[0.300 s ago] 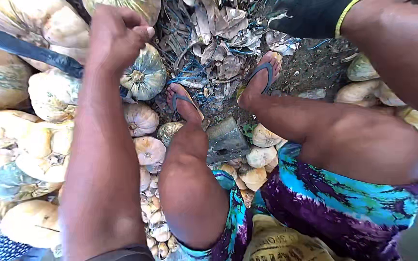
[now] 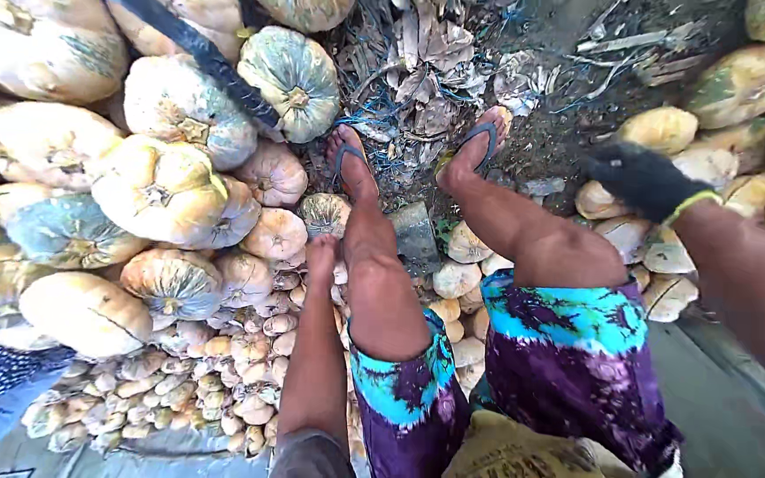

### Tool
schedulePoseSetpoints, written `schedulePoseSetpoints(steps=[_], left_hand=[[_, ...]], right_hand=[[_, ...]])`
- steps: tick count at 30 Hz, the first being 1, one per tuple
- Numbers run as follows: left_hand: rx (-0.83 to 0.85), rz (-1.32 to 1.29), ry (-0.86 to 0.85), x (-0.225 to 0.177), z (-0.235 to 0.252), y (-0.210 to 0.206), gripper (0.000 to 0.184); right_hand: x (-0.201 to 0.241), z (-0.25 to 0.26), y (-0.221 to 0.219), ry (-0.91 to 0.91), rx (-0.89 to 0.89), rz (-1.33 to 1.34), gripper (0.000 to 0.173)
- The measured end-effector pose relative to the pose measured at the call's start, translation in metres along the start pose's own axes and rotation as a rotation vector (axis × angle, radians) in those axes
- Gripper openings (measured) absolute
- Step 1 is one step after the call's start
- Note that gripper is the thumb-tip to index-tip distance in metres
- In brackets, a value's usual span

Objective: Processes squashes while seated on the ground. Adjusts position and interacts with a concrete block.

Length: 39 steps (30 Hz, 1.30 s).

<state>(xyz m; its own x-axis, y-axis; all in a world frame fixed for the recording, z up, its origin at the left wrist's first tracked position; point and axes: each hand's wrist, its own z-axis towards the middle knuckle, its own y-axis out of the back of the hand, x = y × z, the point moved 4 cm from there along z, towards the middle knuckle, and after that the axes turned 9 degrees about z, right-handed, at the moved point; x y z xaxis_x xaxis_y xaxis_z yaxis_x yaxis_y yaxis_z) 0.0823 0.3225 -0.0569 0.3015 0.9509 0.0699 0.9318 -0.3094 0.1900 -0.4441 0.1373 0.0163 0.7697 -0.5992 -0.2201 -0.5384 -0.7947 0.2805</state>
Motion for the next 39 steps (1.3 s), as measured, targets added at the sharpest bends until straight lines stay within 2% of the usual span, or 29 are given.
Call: schedulePoseSetpoints(steps=[2,5,9,12,14,16,19,22,24,28,30,33,37,39], left_hand=[[0.069,0.077,0.116,0.065,-0.028,-0.014,0.033],[0.080,-0.049,0.238,0.117,-0.066,-0.023,0.031],[0.071,-0.146,0.268,0.128,-0.091,-0.026,0.036],[0.084,-0.250,0.294,0.137,-0.103,-0.053,0.041],[0.074,-0.425,0.361,0.142,-0.125,-0.089,0.042],[0.081,-0.561,0.433,0.154,-0.155,-0.144,0.038],[0.145,-0.555,0.420,0.163,-0.196,-0.230,0.037],[0.180,-0.508,0.317,0.155,-0.195,-0.288,0.040],[0.142,-0.613,0.269,0.141,-0.178,-0.305,0.041],[0.101,-0.995,0.282,0.102,-0.132,-0.324,0.040],[0.076,-1.106,0.235,0.089,-0.107,-0.340,0.039],[0.025,-0.969,0.217,0.086,-0.082,-0.363,0.053],[-0.091,-0.789,0.296,0.101,-0.044,-0.348,0.075],[-0.209,-0.791,0.304,0.108,-0.013,-0.343,0.090]], right_hand=[[-0.081,-0.020,-0.003,-0.027,-0.002,0.061,0.054],[-0.134,-0.084,-0.006,-0.128,0.000,0.169,0.053],[-0.126,-0.144,-0.003,-0.069,-0.006,-0.135,0.045],[-0.121,-0.117,0.009,-0.035,-0.046,-0.192,0.047],[-0.103,-0.084,0.034,0.027,-0.072,-0.108,0.051],[-0.061,-0.062,0.068,0.104,-0.097,-0.061,0.054],[0.020,-0.049,0.119,0.250,-0.114,-0.042,0.054],[0.095,-0.048,0.141,0.355,-0.118,-0.159,0.054],[0.133,-0.043,0.132,0.377,-0.127,-0.211,0.060],[0.192,-0.026,0.050,0.340,-0.122,-0.337,0.084],[0.215,-0.022,-0.018,0.367,-0.068,-0.392,0.081],[0.230,-0.018,-0.127,0.446,-0.007,-0.557,0.075],[0.241,-0.005,-0.268,0.547,0.027,-1.051,0.091],[0.247,0.009,-0.329,0.635,0.017,-1.013,0.095]])
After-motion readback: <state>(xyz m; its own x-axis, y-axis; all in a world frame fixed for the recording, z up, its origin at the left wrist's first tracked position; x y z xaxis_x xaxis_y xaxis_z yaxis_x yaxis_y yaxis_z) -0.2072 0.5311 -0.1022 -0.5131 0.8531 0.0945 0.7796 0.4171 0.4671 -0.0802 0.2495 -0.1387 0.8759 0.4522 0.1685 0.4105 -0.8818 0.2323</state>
